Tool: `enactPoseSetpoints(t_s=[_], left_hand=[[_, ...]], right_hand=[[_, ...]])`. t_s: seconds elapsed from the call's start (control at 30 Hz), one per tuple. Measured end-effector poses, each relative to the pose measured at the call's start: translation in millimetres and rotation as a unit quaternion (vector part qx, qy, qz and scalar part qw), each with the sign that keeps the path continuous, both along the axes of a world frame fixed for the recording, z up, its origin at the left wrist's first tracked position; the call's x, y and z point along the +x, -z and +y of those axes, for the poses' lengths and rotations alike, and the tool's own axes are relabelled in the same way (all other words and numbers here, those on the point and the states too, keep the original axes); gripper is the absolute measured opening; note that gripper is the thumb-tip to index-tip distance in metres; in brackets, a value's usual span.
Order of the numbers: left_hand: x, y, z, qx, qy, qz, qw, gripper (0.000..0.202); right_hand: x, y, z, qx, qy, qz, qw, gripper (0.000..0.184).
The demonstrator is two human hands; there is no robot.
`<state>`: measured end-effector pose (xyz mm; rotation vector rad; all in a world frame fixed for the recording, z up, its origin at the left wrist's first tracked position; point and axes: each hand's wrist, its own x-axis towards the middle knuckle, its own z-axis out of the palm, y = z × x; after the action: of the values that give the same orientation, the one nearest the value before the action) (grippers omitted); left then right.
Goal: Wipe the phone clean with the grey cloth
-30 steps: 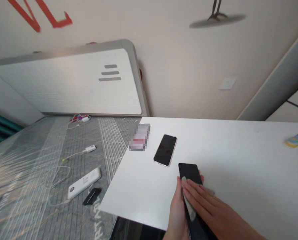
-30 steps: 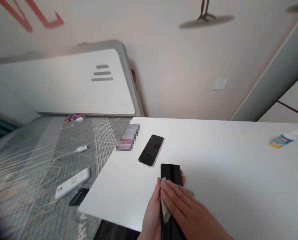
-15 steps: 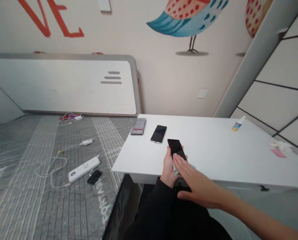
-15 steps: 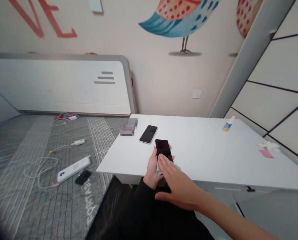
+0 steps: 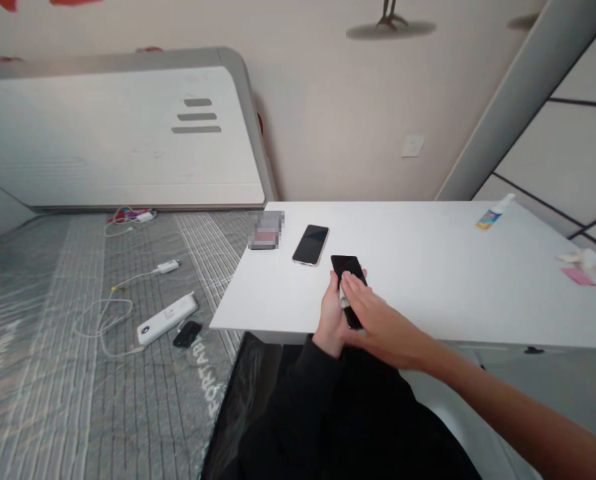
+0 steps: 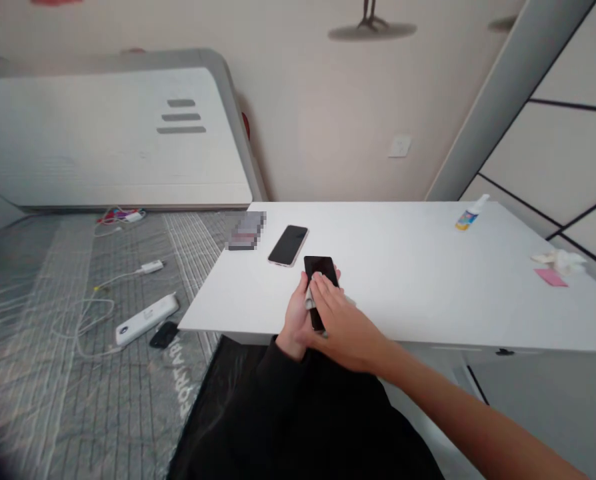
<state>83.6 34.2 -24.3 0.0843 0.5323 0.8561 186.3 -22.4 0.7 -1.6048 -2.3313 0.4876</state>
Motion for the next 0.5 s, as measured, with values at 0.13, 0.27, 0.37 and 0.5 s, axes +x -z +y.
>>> enactPoseSetpoints(t_s=[0.13, 0.27, 0.37, 0.5], left_hand=[[1, -10.0, -2, 0.012, -0.023, -0.007, 1.0, 0.051], [-1, -3.7, -2, 0.004, 0.002, 0.002, 1.0, 0.054], [1, 3.5, 0, 0.006, 0.004, 0.008, 1.0, 0.055], [3, -1.2, -1, 0.033, -0.029, 0.012, 0.999, 0.05]], right_hand=[[-3, -7.6, 32, -0.007, 0.044, 0.004, 0.999, 0.102], [-12, 0.2, -19, 0.023, 0.014, -0.001, 1.0, 0.112], [-9, 9.5, -30, 0.025, 0.013, 0.002, 1.0, 0.102], [-5, 5.0, 27, 0.018, 0.064, -0.003, 0.998, 0.09]])
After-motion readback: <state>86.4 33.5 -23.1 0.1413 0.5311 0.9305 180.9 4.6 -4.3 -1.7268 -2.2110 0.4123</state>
